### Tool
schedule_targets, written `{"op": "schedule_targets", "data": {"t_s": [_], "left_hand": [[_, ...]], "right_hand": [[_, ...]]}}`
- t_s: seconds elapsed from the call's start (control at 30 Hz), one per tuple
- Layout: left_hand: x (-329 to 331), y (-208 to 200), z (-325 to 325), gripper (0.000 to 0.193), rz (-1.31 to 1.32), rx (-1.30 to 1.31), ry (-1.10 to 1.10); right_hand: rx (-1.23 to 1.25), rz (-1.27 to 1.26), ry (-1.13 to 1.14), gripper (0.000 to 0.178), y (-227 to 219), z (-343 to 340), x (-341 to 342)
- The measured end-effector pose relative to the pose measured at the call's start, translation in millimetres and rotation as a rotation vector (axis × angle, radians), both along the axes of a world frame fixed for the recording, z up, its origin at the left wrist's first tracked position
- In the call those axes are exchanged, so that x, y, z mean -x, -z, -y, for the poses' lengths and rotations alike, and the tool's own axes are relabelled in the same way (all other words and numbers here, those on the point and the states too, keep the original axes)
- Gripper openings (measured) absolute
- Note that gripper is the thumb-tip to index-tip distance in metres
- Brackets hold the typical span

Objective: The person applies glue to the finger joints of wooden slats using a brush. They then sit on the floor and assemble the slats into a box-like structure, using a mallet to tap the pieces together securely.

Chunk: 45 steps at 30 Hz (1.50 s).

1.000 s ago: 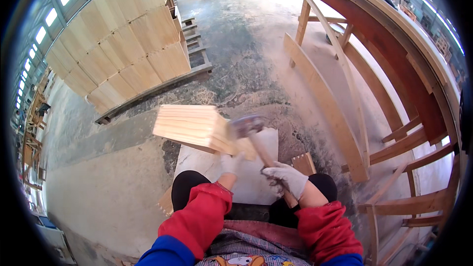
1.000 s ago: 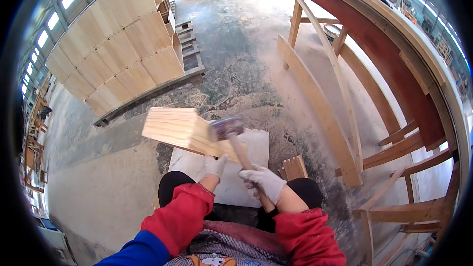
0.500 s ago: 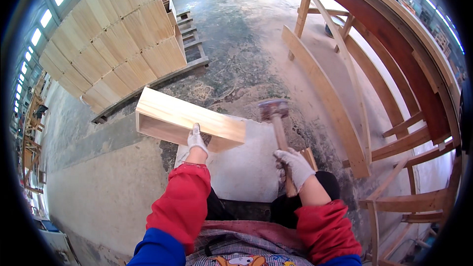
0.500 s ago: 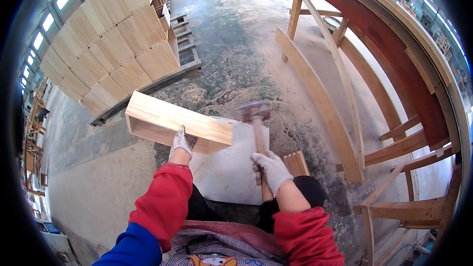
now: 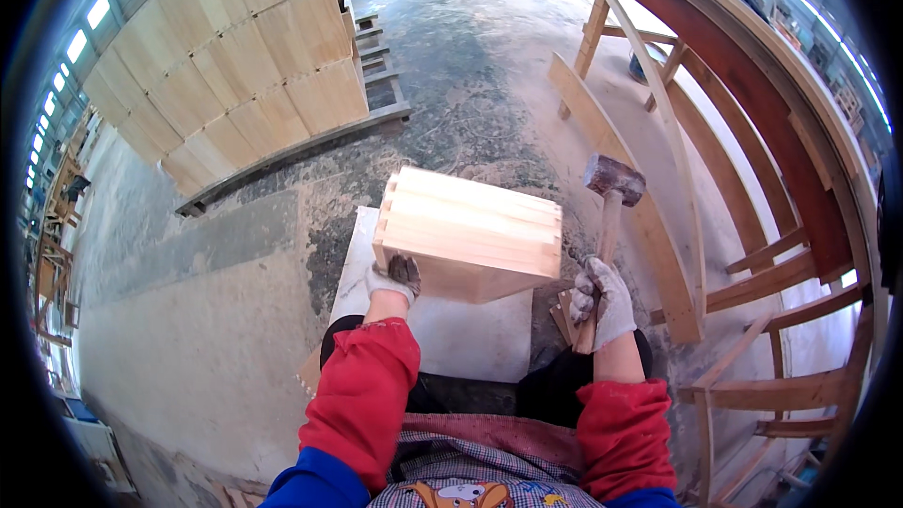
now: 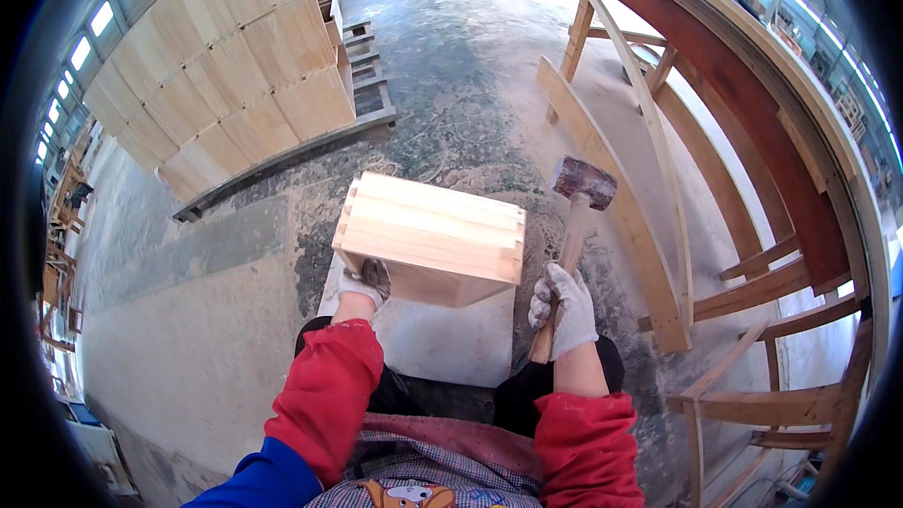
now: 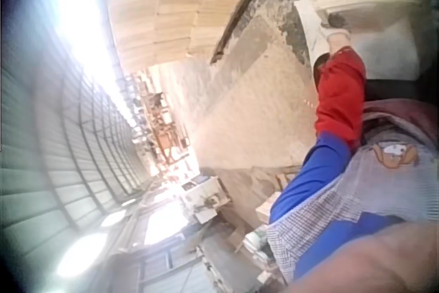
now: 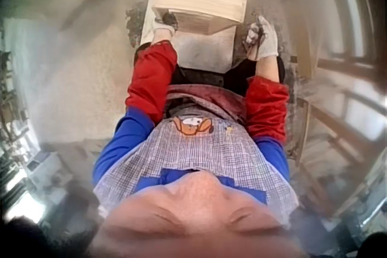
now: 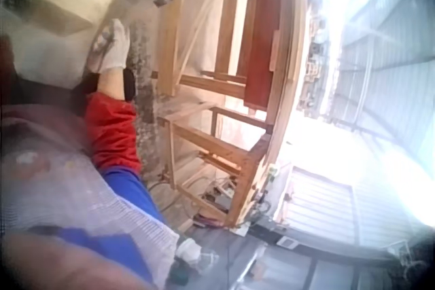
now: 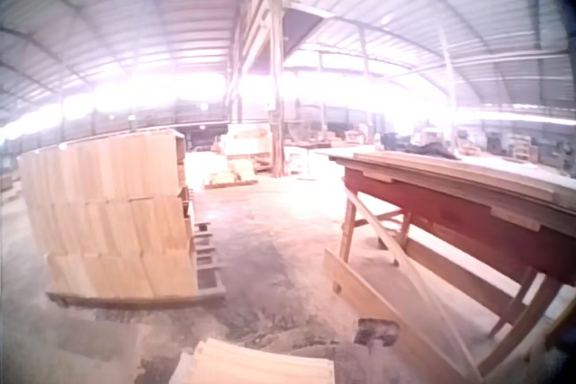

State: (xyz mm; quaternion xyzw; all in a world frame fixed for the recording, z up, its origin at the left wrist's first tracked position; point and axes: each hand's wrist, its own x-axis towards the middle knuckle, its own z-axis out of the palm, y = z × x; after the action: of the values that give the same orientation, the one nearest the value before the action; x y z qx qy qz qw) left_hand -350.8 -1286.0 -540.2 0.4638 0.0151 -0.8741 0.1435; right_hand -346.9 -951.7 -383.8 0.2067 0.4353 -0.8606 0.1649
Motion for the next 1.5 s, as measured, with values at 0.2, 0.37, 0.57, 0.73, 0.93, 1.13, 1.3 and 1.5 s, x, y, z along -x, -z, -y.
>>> {"op": "schedule_targets", "data": {"t_s": [0.2,0.37,0.57,0.73,0.93,1.13,1.3,1.5], "left_hand": [[-8,18,0,0.051,0.256,-0.035,-0.001],[-16,32,16,0.051,0.203,-0.052,0.151],[-43,21,-37,0.047,-0.003,0.178,0.090],[-72,-97,-117,0.036,-0.237,0.561,0.985],[-9,-164,-101,0.042,-0.488,1.819,1.049],[17,-158,-62,0.062,0.302,2.762,1.345],[15,-154,-62,0.061,0.352,2.777,1.377],[18,-149,-62,0.058,0.315,2.781,1.330]], "right_hand": [[-0.067,0.129,-0.133,0.013,-9,11,-10],[-0.142,0.087,-0.301,0.019,5,15,-13],[-0.081,0.069,-0.409,0.019,5,16,-18],[-0.098,0.076,-0.423,0.018,6,15,-19],[-0.251,0.000,-0.379,0.017,-5,17,-30],[-0.736,-0.397,-0.362,0.028,-21,12,-40],[-0.778,-0.589,-0.273,0.027,-124,18,-43],[-1.246,-0.928,-0.184,0.032,-88,34,-29]]}}
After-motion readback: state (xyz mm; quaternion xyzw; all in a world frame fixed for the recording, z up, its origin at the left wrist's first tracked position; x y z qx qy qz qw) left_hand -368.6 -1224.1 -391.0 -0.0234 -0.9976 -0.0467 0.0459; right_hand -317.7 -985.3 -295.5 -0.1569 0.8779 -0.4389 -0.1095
